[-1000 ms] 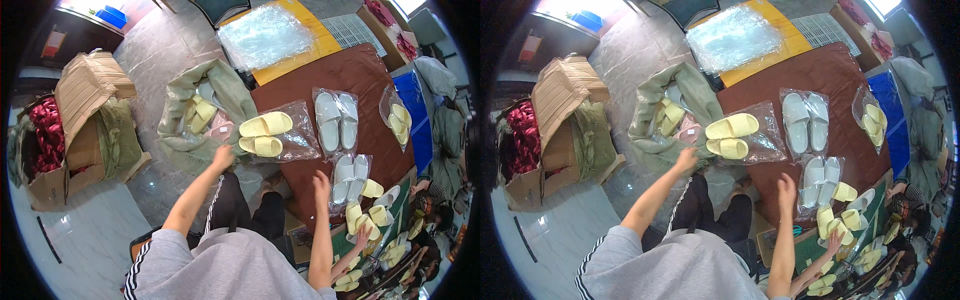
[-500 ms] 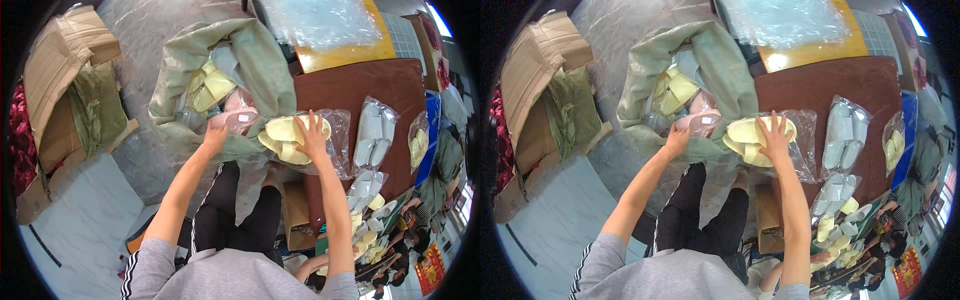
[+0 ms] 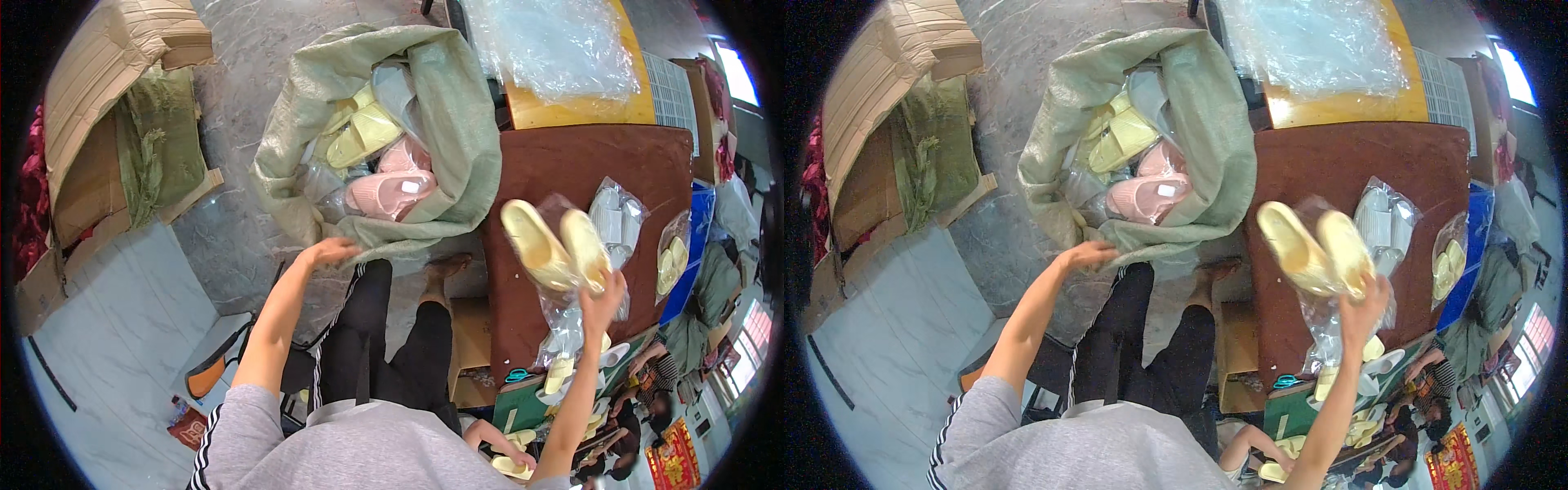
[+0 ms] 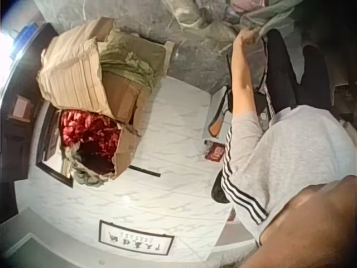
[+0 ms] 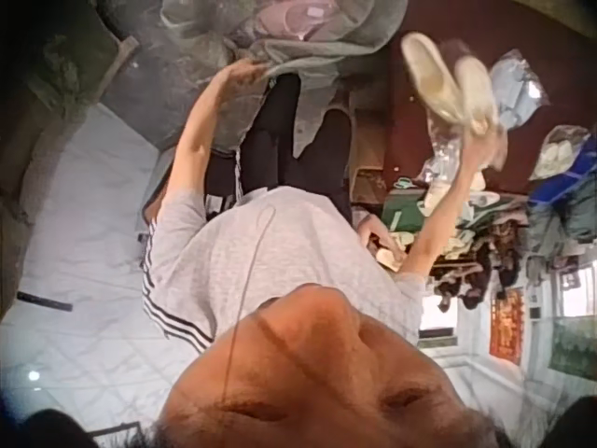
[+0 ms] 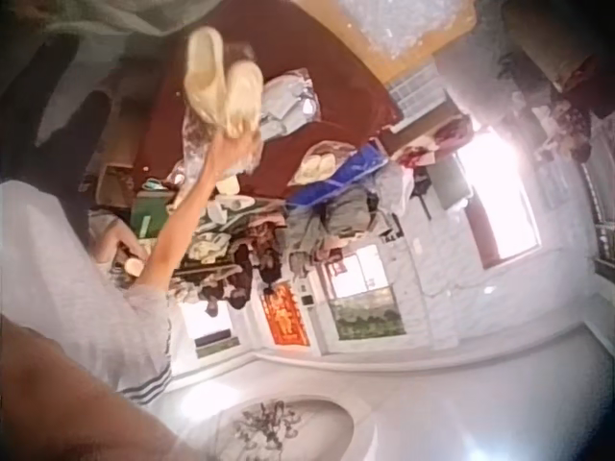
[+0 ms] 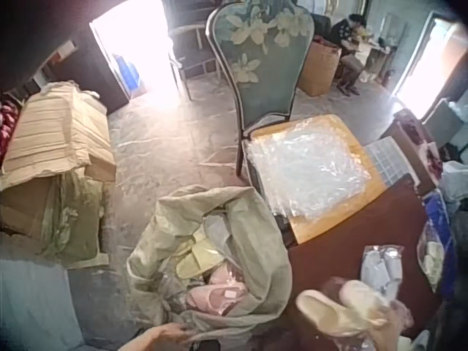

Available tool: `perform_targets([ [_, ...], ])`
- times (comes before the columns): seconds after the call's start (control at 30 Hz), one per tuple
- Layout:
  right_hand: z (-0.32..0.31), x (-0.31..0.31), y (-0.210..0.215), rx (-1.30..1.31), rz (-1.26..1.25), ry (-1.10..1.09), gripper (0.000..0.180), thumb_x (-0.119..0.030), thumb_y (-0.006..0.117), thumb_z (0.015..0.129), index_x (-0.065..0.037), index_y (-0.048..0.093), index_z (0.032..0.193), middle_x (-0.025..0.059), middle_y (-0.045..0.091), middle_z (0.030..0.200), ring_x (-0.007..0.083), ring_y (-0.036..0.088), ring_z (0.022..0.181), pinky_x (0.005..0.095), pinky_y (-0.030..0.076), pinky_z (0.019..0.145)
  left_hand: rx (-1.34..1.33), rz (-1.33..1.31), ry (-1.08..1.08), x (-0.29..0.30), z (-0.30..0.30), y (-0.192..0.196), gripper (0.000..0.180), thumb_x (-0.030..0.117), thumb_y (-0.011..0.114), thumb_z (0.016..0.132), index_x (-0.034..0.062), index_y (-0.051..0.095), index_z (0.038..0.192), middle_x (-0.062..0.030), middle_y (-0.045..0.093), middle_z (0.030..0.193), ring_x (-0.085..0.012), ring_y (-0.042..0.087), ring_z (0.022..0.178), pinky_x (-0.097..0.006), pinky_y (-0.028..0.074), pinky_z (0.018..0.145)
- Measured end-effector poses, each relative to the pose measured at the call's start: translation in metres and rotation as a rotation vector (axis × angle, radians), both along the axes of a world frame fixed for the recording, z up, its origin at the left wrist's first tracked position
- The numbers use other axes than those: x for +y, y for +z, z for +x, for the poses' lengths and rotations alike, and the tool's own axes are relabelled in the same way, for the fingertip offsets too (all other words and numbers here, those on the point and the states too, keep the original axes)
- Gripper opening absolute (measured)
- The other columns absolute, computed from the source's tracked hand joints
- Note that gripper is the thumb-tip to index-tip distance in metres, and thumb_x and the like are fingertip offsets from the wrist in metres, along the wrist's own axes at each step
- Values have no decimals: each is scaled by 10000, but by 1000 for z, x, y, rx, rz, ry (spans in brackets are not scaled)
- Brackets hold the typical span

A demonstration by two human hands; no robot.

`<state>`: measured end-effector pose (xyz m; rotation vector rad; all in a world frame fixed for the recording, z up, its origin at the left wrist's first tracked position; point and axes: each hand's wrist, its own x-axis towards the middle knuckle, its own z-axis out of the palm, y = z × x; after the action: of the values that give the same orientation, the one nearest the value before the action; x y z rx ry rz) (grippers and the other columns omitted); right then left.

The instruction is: The person removes slippers from a large bag, places them into plastic bags, and arranges the bagged slippers on a table.

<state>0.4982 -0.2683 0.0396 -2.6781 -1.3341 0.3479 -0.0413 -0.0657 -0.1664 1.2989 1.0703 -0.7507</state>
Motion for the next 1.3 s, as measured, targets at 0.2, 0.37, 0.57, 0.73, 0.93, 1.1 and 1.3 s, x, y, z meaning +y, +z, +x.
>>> perform_targets([
  [0.2, 66, -123, -6, 117, -88, -440, 680, -299, 685, 813, -61, 386, 1375, 203, 320, 1388, 358, 317, 1290, 426, 268, 1060, 36, 728, 82, 50, 73, -34, 758, 374, 731, 684, 35, 460, 1305, -206, 426, 1360, -355, 423, 1234, -406, 366, 1028],
  [0.37, 2, -112, -46, -9, -31, -307, 664, -244, 637, 851, -49, 329, 1407, 216, 269, 1444, 362, 246, 1344, 455, 205, 1095, -64, 519, -79, 106, 109, -88, 1078, 423, 790, 601, -30, 233, 1405, -251, 358, 1405, -368, 382, 1284, -394, 331, 1064],
  [0.57, -134, -41, -51, 338, -48, -146, 460, -107, 607, 834, -56, 499, 1279, 193, 330, 1412, 349, 317, 1316, 439, 258, 1082, -219, 358, 282, 92, 140, -121, 1193, 347, 857, 534, -91, 162, 1399, -256, 394, 1375, -344, 423, 1260, -349, 318, 1069],
  [0.73, -185, -32, -69, 578, 9, -289, 338, -101, 583, 859, -46, 569, 1193, 146, 416, 1362, 310, 415, 1260, 390, 323, 1051, -243, 280, 324, 92, 129, -110, 845, 246, 833, 566, -58, 431, 1245, -199, 555, 1192, -294, 533, 1116, -348, 390, 973],
  [0.93, -175, -51, -60, 762, 183, -487, 267, -63, 552, 888, -29, 592, 1150, 115, 432, 1331, 253, 490, 1178, 351, 424, 960, -156, 438, 440, 72, 106, 20, 510, 153, 721, 662, 11, 572, 1129, -120, 650, 997, -204, 600, 956, -317, 452, 857],
  [1.1, -152, -77, -39, 700, 280, -519, 254, -29, 532, 889, -15, 600, 1133, 115, 476, 1284, 221, 533, 1090, 310, 468, 879, -203, 661, 621, 32, 81, 114, 487, 102, 702, 687, -2, 551, 1137, -109, 626, 1030, -193, 585, 958, -321, 446, 847],
  [1.3, -126, -128, -18, 600, 378, -546, 225, -60, 551, 872, -39, 626, 1083, 123, 539, 1210, 259, 539, 1094, 324, 457, 875, -292, 919, 476, -5, 140, 260, 513, -4, 697, 712, -45, 496, 1182, -125, 581, 1081, -208, 548, 1000, -311, 427, 873],
])
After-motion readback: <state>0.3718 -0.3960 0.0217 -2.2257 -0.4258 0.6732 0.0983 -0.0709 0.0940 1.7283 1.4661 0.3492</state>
